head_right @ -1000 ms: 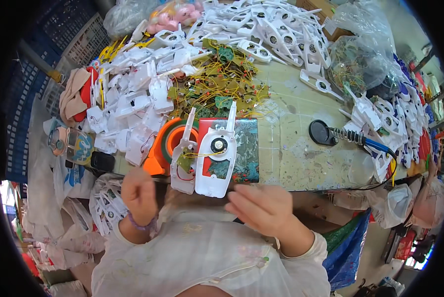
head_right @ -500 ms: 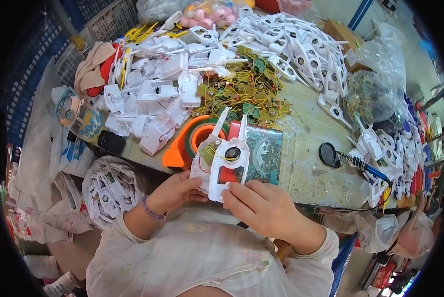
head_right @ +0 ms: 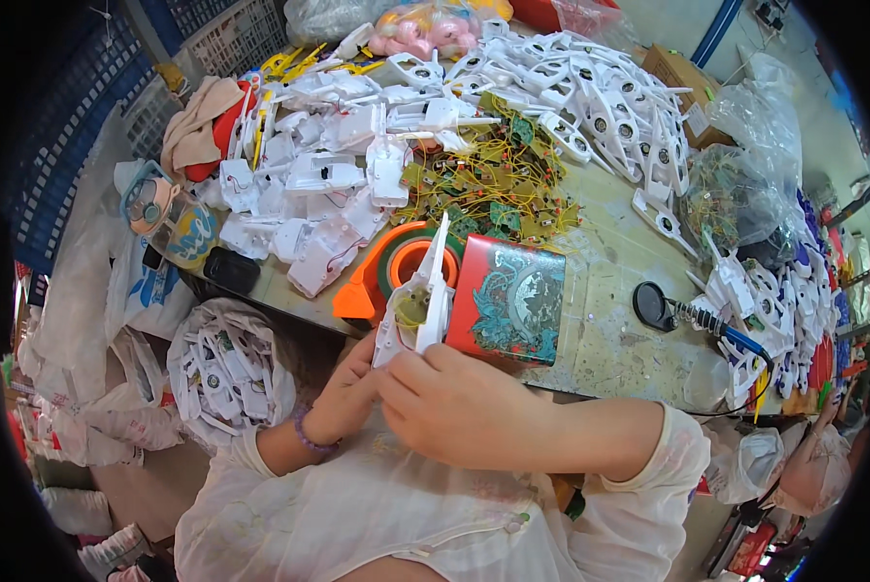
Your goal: Soldering electronic components onto circuit boards and assembling plastic housings at a factory workbench.
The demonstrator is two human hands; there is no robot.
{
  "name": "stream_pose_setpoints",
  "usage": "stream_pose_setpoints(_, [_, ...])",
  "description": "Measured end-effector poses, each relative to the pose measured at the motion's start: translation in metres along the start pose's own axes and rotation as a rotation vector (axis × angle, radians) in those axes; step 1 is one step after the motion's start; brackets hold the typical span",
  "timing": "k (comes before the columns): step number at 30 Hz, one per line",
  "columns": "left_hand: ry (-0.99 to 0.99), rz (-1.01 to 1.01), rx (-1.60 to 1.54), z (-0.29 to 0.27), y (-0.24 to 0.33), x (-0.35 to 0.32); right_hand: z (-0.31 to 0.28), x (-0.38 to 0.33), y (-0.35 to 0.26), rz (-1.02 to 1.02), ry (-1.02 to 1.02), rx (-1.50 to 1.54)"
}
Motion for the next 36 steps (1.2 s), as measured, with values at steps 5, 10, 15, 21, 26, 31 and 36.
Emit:
stream_pose_setpoints(5, [-0.038,0.162,0.187,0.008,0.006,0.001,0.017,0.014,-0.005,-0.071,0.07,0.001])
stream_pose_setpoints(10, [-0.027,0.022,-0.316,0.01,0.005,-0.003,0.016,0.017,-0.006,-0.036,0.268,0.124])
stream_pose_setpoints(15, [0.129,0.068,0.08,-0.011,0.003,-0.035,0.014,0.006,-0.02,-0.181,0.46,0.35])
stream_pose_setpoints(21, [0.893,0.41,0.429,-0.094,0.001,-0.135,0.022,-0.006,-0.024,-0.12,0.633,0.491])
stream_pose_setpoints(26, [1.434,0.328,0.319,-0.211,-0.016,-0.224,0.071,0.016,-0.028,0.057,0.386,0.884])
stream_pose_setpoints(31, [1.521,0.248,0.045,-0.268,-0.093,-0.27,0.151,0.053,-0.039,0.183,-0.124,1.286])
stream_pose_setpoints(36, [1.754,-0.048,0.794,-0.266,-0.11,-0.277,0.24,0.102,-0.049,0.638,-0.174,1.857])
Point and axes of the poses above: each hand's wrist, its own x-axis towards the middle knuckle, its own z-axis out of the palm, y = z × x, the point moved 6 cm from there along x, towards the middle knuckle, and after that the axes turned 4 degrees about -z, right-handed, at the moved point
